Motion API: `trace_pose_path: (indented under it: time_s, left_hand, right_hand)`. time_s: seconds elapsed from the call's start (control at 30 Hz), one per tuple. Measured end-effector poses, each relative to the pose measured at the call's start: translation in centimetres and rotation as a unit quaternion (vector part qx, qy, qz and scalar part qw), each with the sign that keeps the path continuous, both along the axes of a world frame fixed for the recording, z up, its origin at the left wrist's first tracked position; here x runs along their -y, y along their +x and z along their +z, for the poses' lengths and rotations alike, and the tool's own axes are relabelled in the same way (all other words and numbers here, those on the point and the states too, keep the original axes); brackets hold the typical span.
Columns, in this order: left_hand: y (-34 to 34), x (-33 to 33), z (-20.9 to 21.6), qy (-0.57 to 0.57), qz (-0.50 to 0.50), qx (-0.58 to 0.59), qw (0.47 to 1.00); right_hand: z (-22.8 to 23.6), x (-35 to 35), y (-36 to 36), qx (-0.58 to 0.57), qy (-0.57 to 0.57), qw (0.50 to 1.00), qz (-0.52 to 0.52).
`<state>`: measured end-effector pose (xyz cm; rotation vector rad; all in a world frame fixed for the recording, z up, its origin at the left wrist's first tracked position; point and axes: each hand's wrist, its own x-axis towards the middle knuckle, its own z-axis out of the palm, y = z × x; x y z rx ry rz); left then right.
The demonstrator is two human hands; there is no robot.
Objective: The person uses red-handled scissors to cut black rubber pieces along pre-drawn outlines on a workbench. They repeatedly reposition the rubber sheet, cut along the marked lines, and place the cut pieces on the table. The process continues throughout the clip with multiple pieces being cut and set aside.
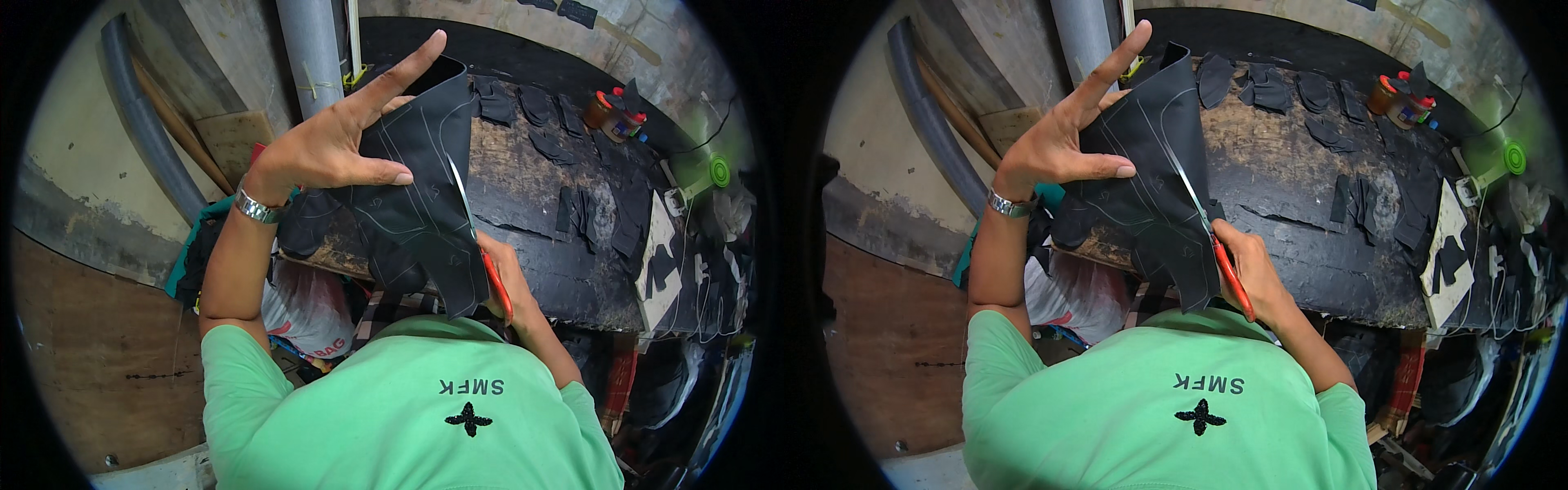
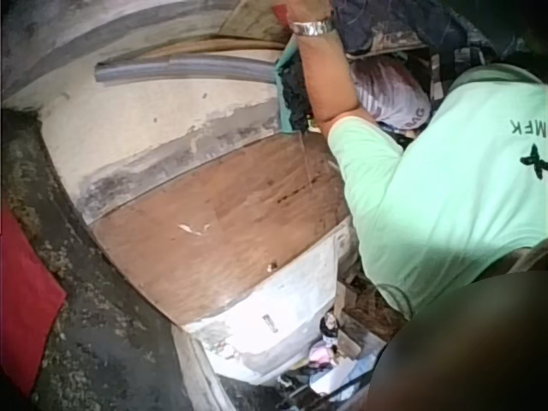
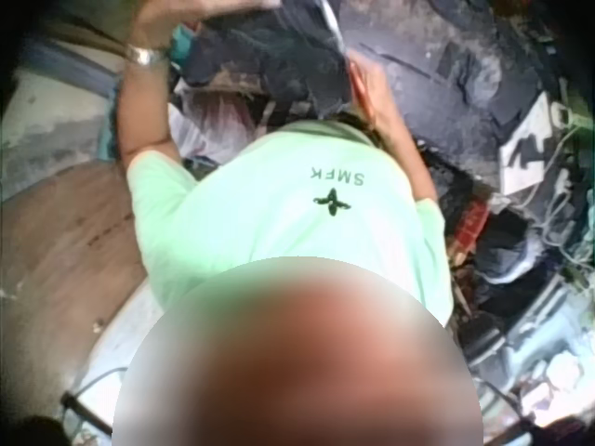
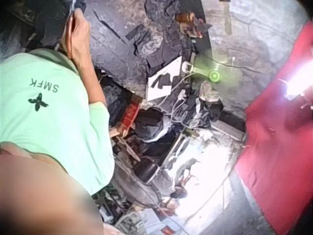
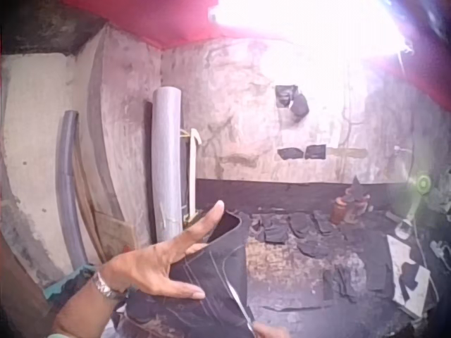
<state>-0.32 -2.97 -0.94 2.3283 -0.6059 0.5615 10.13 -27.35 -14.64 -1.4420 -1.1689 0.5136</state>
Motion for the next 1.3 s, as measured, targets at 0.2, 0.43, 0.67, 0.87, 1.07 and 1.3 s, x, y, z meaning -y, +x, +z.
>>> trace_pose_path:
  time_s: [0.2, 0.43, 0.67, 0.87, 1.07, 1.3]
  left_hand:
    - [-0.1, 0.3, -0.2, 0.0, 0.0, -0.003, 1.0]
    - [0.0, 0.4, -0.5, -0.009, -0.002, -0.011, 1.0]
    - [0.5, 1.5, -1.2, -0.04, -0.04, -0.018, 0.998]
    - [0.9, 1.5, -1.8, -0.037, -0.047, -0.004, 0.998]
    - [1.1, 1.6, -2.0, -0.044, -0.039, -0.016, 0.998]
    - [1.2, 2.2, -2.1, -0.092, -0.041, -0.027, 0.995]
  right_hand:
    - [-0.1, 0.4, -0.1, -0.004, -0.009, 1.0, 0.002]
    - [-0.6, 0.6, -0.3, -0.032, -0.007, 0.999, -0.014]
    - [1.2, 0.1, 0.2, 0.036, -0.017, 0.999, -0.015]
    - [1.3, 0.3, 0.2, 0.015, -0.015, 1.0, -0.008]
    - [0.4, 0.8, 0.1, -0.034, -0.026, 0.999, -0.004]
    - [0.9, 0.2, 0.5, 0.002, 0.027, 1.0, -0.014]
